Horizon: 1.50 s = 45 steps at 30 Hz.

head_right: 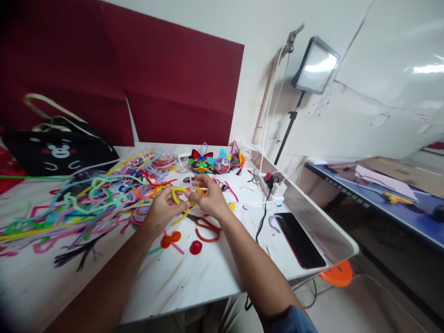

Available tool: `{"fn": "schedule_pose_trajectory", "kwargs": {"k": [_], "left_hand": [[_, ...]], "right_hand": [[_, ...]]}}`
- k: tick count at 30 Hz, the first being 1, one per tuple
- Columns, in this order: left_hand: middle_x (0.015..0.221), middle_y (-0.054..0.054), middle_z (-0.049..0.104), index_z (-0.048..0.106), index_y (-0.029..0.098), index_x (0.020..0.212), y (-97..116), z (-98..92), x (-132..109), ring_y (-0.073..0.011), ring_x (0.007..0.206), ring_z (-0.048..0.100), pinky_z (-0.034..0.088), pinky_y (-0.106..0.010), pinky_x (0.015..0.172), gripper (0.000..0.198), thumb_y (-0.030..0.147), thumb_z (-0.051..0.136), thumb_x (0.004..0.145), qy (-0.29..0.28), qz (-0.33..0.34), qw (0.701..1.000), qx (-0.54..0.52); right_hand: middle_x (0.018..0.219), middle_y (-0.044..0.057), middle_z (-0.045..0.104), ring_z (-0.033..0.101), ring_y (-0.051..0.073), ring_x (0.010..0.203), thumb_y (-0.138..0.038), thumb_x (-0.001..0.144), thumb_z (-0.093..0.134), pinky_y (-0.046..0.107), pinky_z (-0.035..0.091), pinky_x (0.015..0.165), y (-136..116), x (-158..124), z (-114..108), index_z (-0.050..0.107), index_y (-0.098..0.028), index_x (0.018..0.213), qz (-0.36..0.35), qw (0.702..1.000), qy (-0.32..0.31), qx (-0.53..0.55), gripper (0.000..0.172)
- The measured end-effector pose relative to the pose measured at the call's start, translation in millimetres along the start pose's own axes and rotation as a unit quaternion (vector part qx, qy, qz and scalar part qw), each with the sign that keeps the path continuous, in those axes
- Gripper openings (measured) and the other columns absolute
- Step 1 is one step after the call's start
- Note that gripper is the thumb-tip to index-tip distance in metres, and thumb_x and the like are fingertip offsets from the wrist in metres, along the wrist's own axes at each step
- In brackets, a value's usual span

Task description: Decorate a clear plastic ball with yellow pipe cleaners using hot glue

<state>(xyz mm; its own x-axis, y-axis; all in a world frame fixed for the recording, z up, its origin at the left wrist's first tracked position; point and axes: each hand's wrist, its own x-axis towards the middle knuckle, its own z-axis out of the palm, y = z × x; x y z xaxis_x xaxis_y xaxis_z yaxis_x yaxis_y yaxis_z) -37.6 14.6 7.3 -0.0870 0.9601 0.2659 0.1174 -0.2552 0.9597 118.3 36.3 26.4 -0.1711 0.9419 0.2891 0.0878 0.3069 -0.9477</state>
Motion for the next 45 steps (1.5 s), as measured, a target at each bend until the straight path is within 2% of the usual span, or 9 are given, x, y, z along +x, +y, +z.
{"fn": "schedule_pose_trajectory", "kwargs": {"k": [5,14,20,26,31,39,45], "left_hand": [[0.064,0.007,0.056,0.053,0.020,0.078,-3.8,0.3,0.5,-0.0095,0.055,0.050,0.039,-0.021,0.052,0.039,0.031,0.083,0.056,-0.001,0.011,1.000,0.019],[0.058,0.009,0.050,0.053,0.019,0.079,-4.2,0.2,0.0,-0.0078,0.052,0.045,0.034,-0.020,0.049,0.039,0.032,0.082,0.056,-0.014,0.004,1.000,0.000],[0.067,0.005,0.059,0.054,0.019,0.081,-6.1,1.1,-0.8,-0.0095,0.056,0.051,0.038,-0.021,0.051,0.040,0.032,0.082,0.056,-0.021,-0.010,1.000,-0.014],[0.066,0.006,0.060,0.053,0.020,0.080,-7.2,2.4,-0.9,-0.0079,0.051,0.047,0.037,-0.020,0.049,0.044,0.028,0.085,0.052,-0.027,-0.033,0.999,-0.031],[0.069,0.005,0.063,0.054,0.020,0.082,-8.0,3.1,-0.7,-0.0085,0.051,0.049,0.039,-0.020,0.048,0.046,0.025,0.086,0.050,-0.034,-0.050,0.997,-0.053],[0.066,0.006,0.060,0.056,0.020,0.082,-11.3,0.9,-0.3,-0.0084,0.049,0.049,0.040,-0.020,0.047,0.040,0.026,0.085,0.056,-0.055,-0.046,0.997,-0.041],[0.069,0.004,0.061,0.058,0.019,0.083,-5.7,3.5,-3.3,-0.0103,0.056,0.055,0.044,-0.021,0.053,0.043,0.027,0.087,0.053,-0.067,-0.056,0.995,-0.051]], "right_hand": [[0.095,0.001,0.060,0.060,0.019,0.094,-0.037,0.054,0.089,0.030,0.051,0.074,-4.7,-1.5,0.8,0.058,-0.020,0.104,0.043,0.996,-0.002,0.077,0.062],[0.082,-0.004,0.057,0.055,0.012,0.073,-0.026,0.044,0.091,0.026,0.046,0.064,-9.3,0.2,2.4,0.058,-0.020,0.096,0.090,0.985,-0.003,0.146,0.062],[0.074,-0.007,0.055,0.052,0.010,0.065,-0.018,0.041,0.090,0.025,0.043,0.061,-2.9,5.5,-0.3,0.059,-0.019,0.091,0.117,0.977,-0.016,0.175,0.058],[0.069,-0.008,0.056,0.052,0.009,0.060,-0.012,0.039,0.090,0.024,0.040,0.058,3.5,12.0,-6.6,0.060,-0.019,0.088,0.161,0.969,-0.051,0.180,0.058],[0.066,-0.009,0.056,0.052,0.009,0.058,-0.012,0.038,0.091,0.023,0.038,0.055,8.6,13.7,-8.8,0.059,-0.019,0.088,0.170,0.962,-0.069,0.200,0.060],[0.061,-0.011,0.054,0.051,0.008,0.055,-0.012,0.037,0.094,0.023,0.038,0.055,12.8,10.5,-4.1,0.057,-0.020,0.084,0.182,0.951,-0.051,0.245,0.059],[0.065,-0.010,0.055,0.052,0.009,0.055,-0.009,0.039,0.093,0.024,0.039,0.056,9.5,5.0,-7.1,0.057,-0.020,0.088,0.187,0.949,-0.043,0.249,0.061]]}}
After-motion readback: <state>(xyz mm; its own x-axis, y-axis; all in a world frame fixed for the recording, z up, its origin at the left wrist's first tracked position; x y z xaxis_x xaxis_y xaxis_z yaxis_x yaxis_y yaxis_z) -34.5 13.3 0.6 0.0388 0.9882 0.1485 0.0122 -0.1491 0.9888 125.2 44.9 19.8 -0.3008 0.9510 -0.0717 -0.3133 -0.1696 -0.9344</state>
